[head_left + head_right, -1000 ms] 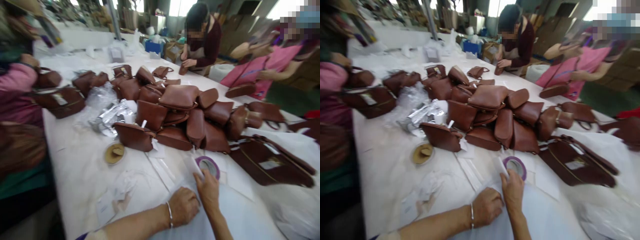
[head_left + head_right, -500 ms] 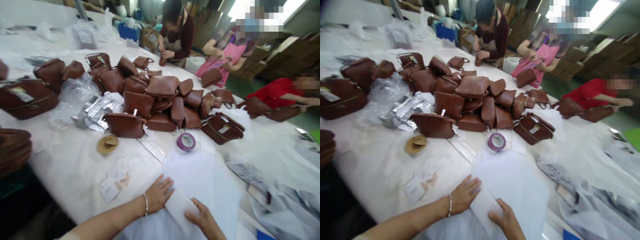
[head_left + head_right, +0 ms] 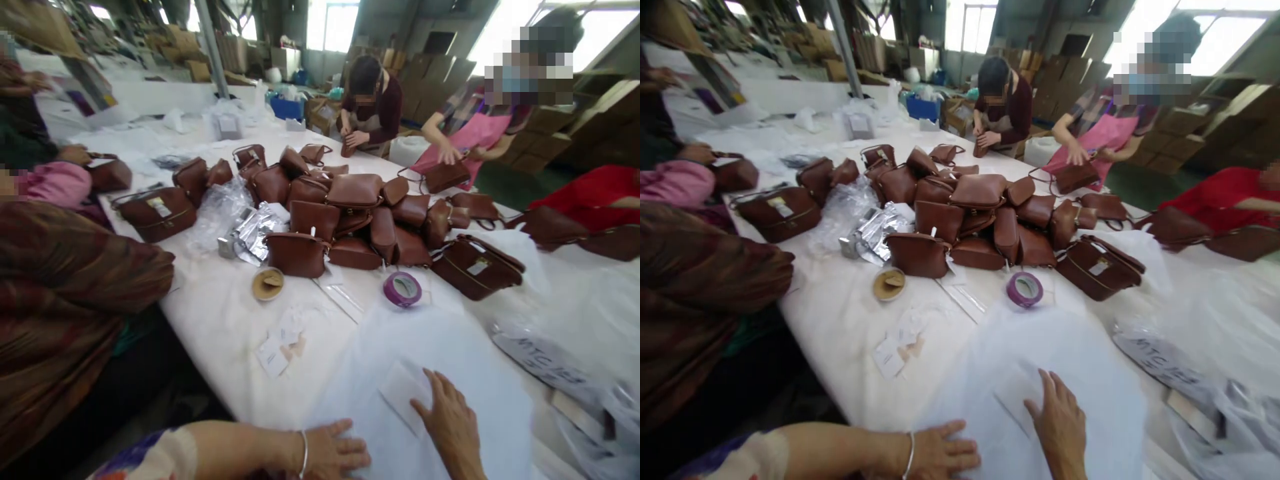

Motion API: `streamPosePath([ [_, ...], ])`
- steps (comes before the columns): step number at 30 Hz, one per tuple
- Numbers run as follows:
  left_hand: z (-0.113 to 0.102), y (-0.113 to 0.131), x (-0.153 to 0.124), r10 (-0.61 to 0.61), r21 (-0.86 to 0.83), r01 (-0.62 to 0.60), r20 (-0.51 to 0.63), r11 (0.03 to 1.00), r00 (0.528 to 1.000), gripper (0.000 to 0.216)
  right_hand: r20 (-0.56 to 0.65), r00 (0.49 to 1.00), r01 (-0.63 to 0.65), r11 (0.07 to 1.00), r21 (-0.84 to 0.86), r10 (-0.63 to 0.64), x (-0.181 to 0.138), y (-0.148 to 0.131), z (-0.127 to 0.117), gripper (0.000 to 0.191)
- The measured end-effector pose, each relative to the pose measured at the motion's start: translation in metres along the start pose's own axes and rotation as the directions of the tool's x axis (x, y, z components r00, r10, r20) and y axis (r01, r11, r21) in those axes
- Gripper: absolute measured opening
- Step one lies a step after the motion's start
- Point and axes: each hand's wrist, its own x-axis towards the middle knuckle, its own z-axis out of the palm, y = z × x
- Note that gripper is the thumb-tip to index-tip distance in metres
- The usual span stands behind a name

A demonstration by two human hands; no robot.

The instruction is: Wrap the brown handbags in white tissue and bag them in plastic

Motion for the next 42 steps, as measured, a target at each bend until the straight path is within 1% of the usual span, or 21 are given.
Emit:
streamPosePath([
  [1,0.007,0.005,-0.002,-0.007,-0.018,0.007,0.015,1.0,1.0,0.019,-0.087,0.991,0.091,0.993,-0.068,-0.097,-0.011,-0.006,0.001,0.06],
  [2,0.013,0.01,-0.005,-0.018,-0.057,0.019,0.028,0.998,0.999,0.016,-0.14,0.972,0.174,0.978,-0.119,-0.19,-0.024,-0.012,0.003,0.063],
  [3,0.017,0.015,-0.007,-0.027,-0.11,0.03,0.034,0.993,0.999,0.015,-0.156,0.953,0.236,0.96,-0.15,-0.259,-0.038,-0.018,0.006,0.066],
  [5,0.023,0.022,-0.015,-0.05,-0.217,0.053,0.018,0.975,0.999,0.018,-0.148,0.926,0.313,0.926,-0.211,-0.347,-0.069,-0.025,0.017,0.07],
  [7,0.022,0.026,-0.027,-0.082,-0.269,0.077,-0.008,0.96,0.997,0.026,-0.104,0.909,0.367,0.893,-0.262,-0.404,-0.096,-0.025,0.035,0.069],
  [9,0.018,0.027,-0.042,-0.127,-0.256,0.12,-0.011,0.959,0.992,0.036,-0.072,0.894,0.409,0.871,-0.273,-0.442,-0.115,-0.019,0.056,0.068],
  [11,0.011,0.029,-0.056,-0.165,-0.209,0.162,0.002,0.964,0.986,0.042,-0.073,0.885,0.431,0.869,-0.245,-0.46,-0.124,-0.009,0.073,0.066],
  [13,0.005,0.033,-0.067,-0.195,-0.162,0.193,0.006,0.968,0.981,0.045,-0.085,0.882,0.44,0.876,-0.199,-0.463,-0.124,-0.004,0.081,0.063],
  [15,0.0,0.041,-0.074,-0.238,-0.132,0.237,0.004,0.963,0.971,0.044,-0.086,0.886,0.438,0.884,-0.165,-0.456,-0.122,-0.006,0.079,0.062],
  [17,-0.003,0.052,-0.077,-0.287,-0.12,0.285,0.002,0.951,0.958,0.042,-0.095,0.897,0.416,0.897,-0.149,-0.432,-0.123,-0.017,0.069,0.066],
  [19,-0.003,0.063,-0.077,-0.325,-0.122,0.324,0.008,0.938,0.946,0.046,-0.106,0.898,0.414,0.902,-0.122,-0.426,-0.13,-0.031,0.056,0.068],
  [22,-0.002,0.076,-0.077,-0.366,-0.136,0.364,0.014,0.921,0.931,0.049,-0.058,0.864,0.498,0.866,-0.038,-0.499,-0.155,-0.049,0.039,0.068],
  [24,-0.001,0.081,-0.076,-0.42,-0.154,0.417,0.011,0.896,0.907,0.039,0.014,0.829,0.559,0.829,0.01,-0.559,-0.177,-0.054,0.034,0.071],
  [27,-0.005,0.083,-0.073,-0.491,-0.179,0.487,0.027,0.855,0.871,0.021,0.137,0.78,0.608,0.792,0.065,-0.61,-0.207,-0.051,0.034,0.077],
  [29,-0.011,0.082,-0.069,-0.491,-0.179,0.494,0.059,0.851,0.869,0.016,0.198,0.763,0.608,0.787,0.105,-0.616,-0.22,-0.045,0.037,0.082],
  [31,-0.018,0.081,-0.062,-0.483,-0.168,0.493,0.102,0.853,0.87,0.02,0.227,0.763,0.591,0.795,0.134,-0.605,-0.228,-0.039,0.041,0.084],
  [33,-0.025,0.08,-0.053,-0.496,-0.142,0.517,0.158,0.844,0.854,0.035,0.225,0.773,0.572,0.806,0.154,-0.592,-0.23,-0.036,0.043,0.083],
  [35,-0.03,0.079,-0.04,-0.525,-0.097,0.554,0.22,0.827,0.822,0.042,0.208,0.782,0.56,0.809,0.18,-0.588,-0.229,-0.035,0.043,0.08],
  [40,-0.032,0.067,-0.008,-0.585,-0.013,0.633,0.366,0.774,0.724,0.021,0.208,0.794,0.522,0.816,0.25,-0.571,-0.23,-0.039,0.044,0.073],
  [42,-0.035,0.058,-0.002,-0.6,-0.012,0.664,0.415,0.748,0.684,0.015,0.205,0.77,0.547,0.791,0.275,-0.604,-0.231,-0.039,0.045,0.071],
])
